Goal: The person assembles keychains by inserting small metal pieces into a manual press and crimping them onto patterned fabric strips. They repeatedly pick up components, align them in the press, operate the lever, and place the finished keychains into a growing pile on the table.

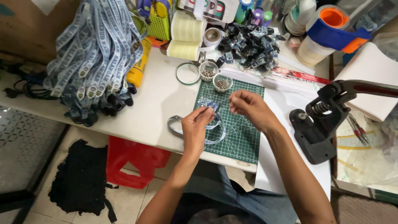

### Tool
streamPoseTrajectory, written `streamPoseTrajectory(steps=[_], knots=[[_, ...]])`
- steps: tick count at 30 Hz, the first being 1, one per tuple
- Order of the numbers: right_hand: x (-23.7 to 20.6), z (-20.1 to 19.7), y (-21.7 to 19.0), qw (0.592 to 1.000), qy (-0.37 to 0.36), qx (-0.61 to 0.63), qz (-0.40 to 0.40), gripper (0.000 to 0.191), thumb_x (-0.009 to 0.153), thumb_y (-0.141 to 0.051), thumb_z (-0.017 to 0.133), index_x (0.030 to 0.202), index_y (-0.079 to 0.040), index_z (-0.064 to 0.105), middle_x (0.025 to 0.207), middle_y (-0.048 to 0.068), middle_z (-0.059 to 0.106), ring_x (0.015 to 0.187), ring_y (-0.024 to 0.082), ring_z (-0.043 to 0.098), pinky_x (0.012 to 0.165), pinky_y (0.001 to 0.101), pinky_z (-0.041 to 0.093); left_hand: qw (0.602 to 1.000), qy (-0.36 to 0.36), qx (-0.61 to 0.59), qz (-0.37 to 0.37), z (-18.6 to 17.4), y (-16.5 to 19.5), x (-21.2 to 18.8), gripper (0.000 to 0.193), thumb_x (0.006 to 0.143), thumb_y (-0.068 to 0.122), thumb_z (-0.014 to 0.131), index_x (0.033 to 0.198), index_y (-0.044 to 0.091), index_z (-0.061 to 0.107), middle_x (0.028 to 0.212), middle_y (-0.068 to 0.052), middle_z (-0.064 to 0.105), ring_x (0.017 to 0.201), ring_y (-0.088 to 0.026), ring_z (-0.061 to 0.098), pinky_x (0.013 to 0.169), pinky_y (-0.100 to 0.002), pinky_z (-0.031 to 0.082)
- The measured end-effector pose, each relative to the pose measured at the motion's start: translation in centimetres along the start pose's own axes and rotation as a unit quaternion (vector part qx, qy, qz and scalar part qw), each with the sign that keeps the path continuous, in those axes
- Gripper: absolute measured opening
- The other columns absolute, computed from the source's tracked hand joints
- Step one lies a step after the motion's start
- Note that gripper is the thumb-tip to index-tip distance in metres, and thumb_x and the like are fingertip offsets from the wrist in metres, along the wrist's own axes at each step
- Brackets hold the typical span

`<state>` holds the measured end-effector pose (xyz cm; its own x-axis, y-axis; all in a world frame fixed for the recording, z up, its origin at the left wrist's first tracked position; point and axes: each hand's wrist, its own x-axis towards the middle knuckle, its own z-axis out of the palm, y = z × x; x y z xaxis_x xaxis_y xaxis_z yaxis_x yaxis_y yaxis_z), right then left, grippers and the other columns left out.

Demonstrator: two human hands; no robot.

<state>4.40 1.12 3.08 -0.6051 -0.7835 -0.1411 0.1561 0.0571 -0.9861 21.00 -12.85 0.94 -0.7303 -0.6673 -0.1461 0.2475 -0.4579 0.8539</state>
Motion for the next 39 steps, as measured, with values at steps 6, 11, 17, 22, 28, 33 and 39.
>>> streamPoseTrajectory(steps=[6,11,17,22,28,33,39], knots=[[-2.3,0.4,1.2,0.985,0.027,0.124,0.119,0.023,0.101,-0.017,0.062,0.112,0.001,0.07,0.098,0.007,0.074,0.086,0.013,0.071,0.081,0.0264,0.059,0.997,0.008,0.073,0.003,1.3,-1.0,-0.6,0.036,0.091,0.01,0.073,0.116,-0.016,0.069,0.1,-0.016,0.077,0.088,-0.016,0.073,0.08,-0.027,0.06],[-3.1,1.1,0.9,0.993,0.025,0.09,0.078,0.022,0.098,-0.01,0.067,0.115,0.004,0.071,0.099,0.01,0.075,0.085,0.015,0.072,0.082,0.029,0.06,0.996,0.003,0.092,0.003,1.6,-0.8,-0.9,0.037,0.092,0.01,0.072,0.119,-0.014,0.067,0.102,-0.016,0.077,0.09,-0.016,0.074,0.08,-0.026,0.06],[-3.7,2.2,0.5,0.997,0.06,-0.042,-0.028,0.024,0.097,-0.007,0.066,0.116,0.006,0.074,0.095,0.011,0.077,0.086,0.015,0.074,0.082,0.0284,0.061,0.996,-0.001,0.093,-0.005,1.8,-0.4,-1.1,0.036,0.093,0.012,0.071,0.118,-0.013,0.068,0.101,-0.015,0.076,0.089,-0.016,0.074,0.081,-0.027,0.061],[-4.0,2.3,0.0,0.997,0.027,-0.033,-0.062,0.018,0.1,-0.008,0.065,0.113,0.003,0.069,0.091,0.006,0.071,0.083,0.012,0.068,0.079,0.0277,0.058,0.996,-0.009,0.085,-0.006,1.8,-0.4,-1.3,0.034,0.094,0.013,0.07,0.116,-0.013,0.07,0.099,-0.014,0.076,0.087,-0.015,0.073,0.081,-0.028,0.062],[-3.9,3.1,-0.2,0.993,0.067,-0.095,-0.037,0.017,0.099,-0.011,0.065,0.109,0.0,0.071,0.089,0.005,0.073,0.082,0.011,0.069,0.078,0.0266,0.059,0.995,-0.013,0.094,-0.002,2.0,-0.6,-1.4,0.035,0.094,0.012,0.071,0.117,-0.013,0.069,0.099,-0.014,0.075,0.085,-0.016,0.072,0.079,-0.027,0.06],[-4.1,3.5,-0.4,0.986,0.093,-0.123,-0.069,0.017,0.102,-0.012,0.064,0.107,0.002,0.072,0.091,0.006,0.074,0.083,0.011,0.07,0.077,0.0267,0.059,0.995,-0.009,0.099,-0.005,1.7,-0.7,-1.2,0.036,0.094,0.014,0.07,0.119,-0.012,0.067,0.1,-0.013,0.075,0.087,-0.014,0.072,0.08,-0.027,0.061],[-4.2,3.4,-0.3,0.992,0.084,-0.059,-0.07,0.018,0.097,-0.007,0.067,0.112,0.001,0.07,0.09,0.007,0.074,0.083,0.013,0.072,0.076,0.0266,0.061,0.999,-0.023,0.021,-0.022,1.4,-1.4,-0.8,0.033,0.094,0.012,0.07,0.115,-0.013,0.067,0.102,-0.012,0.073,0.091,-0.013,0.07,0.083,-0.029,0.062]])
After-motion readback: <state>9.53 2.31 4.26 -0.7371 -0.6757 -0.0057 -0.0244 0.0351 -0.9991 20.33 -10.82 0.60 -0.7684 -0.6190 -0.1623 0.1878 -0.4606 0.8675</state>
